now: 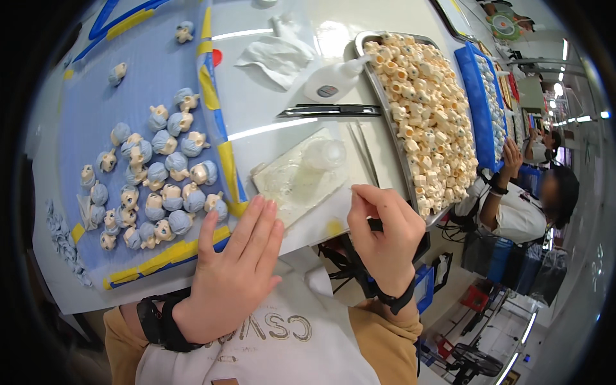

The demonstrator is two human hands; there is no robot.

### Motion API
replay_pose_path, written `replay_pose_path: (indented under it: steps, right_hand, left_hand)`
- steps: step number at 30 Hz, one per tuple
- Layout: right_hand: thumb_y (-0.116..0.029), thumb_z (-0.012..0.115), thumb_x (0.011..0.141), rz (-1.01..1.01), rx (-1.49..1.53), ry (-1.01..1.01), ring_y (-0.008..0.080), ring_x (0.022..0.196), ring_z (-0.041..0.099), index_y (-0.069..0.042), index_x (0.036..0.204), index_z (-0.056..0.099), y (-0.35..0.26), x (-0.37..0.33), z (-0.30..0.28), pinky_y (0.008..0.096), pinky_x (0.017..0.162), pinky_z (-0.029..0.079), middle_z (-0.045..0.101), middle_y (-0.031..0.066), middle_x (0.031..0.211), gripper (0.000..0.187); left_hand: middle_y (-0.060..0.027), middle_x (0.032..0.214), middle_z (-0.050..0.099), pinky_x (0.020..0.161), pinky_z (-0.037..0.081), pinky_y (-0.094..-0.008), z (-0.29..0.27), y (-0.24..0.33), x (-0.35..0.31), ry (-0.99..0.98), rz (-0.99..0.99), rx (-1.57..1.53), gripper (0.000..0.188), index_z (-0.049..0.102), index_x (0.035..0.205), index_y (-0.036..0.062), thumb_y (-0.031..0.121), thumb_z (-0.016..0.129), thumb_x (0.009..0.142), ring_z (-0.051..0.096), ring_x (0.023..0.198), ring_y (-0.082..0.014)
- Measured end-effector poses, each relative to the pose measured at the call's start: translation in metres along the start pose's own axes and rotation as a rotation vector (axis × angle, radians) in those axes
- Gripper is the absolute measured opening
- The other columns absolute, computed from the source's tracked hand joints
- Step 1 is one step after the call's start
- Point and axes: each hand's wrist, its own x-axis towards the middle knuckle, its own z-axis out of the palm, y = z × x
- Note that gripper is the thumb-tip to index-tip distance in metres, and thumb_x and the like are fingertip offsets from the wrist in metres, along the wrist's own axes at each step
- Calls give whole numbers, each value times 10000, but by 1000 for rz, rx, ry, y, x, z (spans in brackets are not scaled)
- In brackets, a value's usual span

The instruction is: The person uses a fine brush to apply red paint to the mouths of small, unpainted figurine heads arranged on a blue tray. The person carefully dips the brush into a small container of red paint and applies it to the figurines one by one. The person also briefly handles a utility knife and a plastic bag during the process.

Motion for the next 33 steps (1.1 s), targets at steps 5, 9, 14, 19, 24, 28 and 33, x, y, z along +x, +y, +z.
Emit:
replay_pose_path:
  steps: [5, 9, 14, 19, 24, 28, 33]
  right_hand:
    - [48, 634, 788, 87, 63, 36, 102, 597, 611, 25, 891, 668, 3, -5, 4, 214, 564, 467, 649, 73, 713, 110]
    - [47, 661, 766, 126, 132, 83, 135, 556, 595, 11, 877, 668, 2, -8, 8, 227, 527, 462, 630, 80, 693, 117]
    - [61, 637, 769, 147, 201, 44, 133, 591, 591, 30, 885, 658, -19, -11, 20, 239, 558, 461, 621, 94, 703, 122]
    - [69, 599, 797, 274, 314, 105, 125, 628, 593, 50, 885, 628, -21, -27, 18, 236, 572, 457, 613, 93, 744, 95]
    - [15, 555, 885, 286, 497, 113, 74, 654, 582, 39, 931, 591, -22, -42, 23, 200, 567, 471, 581, 43, 764, 63]
    - [0, 563, 885, 281, 543, 77, 80, 660, 586, 36, 925, 584, -26, -42, 24, 201, 565, 478, 582, 49, 796, 57]
    - [-4, 567, 885, 184, 519, 86, 85, 666, 593, 35, 911, 585, -29, -43, 19, 203, 561, 482, 585, 53, 797, 50]
  left_hand:
    - [-171, 1400, 448, 1078, 112, -617, 3, 6, 3, -35, 19, 78, 740, 546, 1247, 24, 402, 748, 644, 357, 1359, -273]
    - [-168, 1393, 453, 1068, 125, -627, 3, 6, 8, -33, 38, 44, 716, 540, 1253, 21, 401, 728, 676, 360, 1353, -283]
    - [-174, 1400, 439, 1050, 169, -630, -13, -7, -1, -62, 124, -82, 675, 511, 1286, 31, 396, 683, 745, 359, 1346, -304]
    - [-155, 1332, 519, 1024, 350, -424, -99, -85, -74, 170, -95, -497, 634, 526, 1262, 12, 370, 711, 773, 483, 1240, -302]
    - [-164, 1248, 540, 925, 445, -380, -158, -183, -166, 572, -926, -215, 725, 458, 1299, -4, 175, 811, 692, 542, 1119, -264]
    - [-193, 1276, 464, 878, 476, -368, -134, -321, -208, 622, -1062, -250, 911, 313, 1384, 21, 267, 836, 679, 550, 1032, -239]
    - [-148, 1257, 497, 855, 482, -338, -133, -377, -172, 577, -1065, -493, 781, 411, 1317, 37, 257, 826, 693, 549, 975, -190]
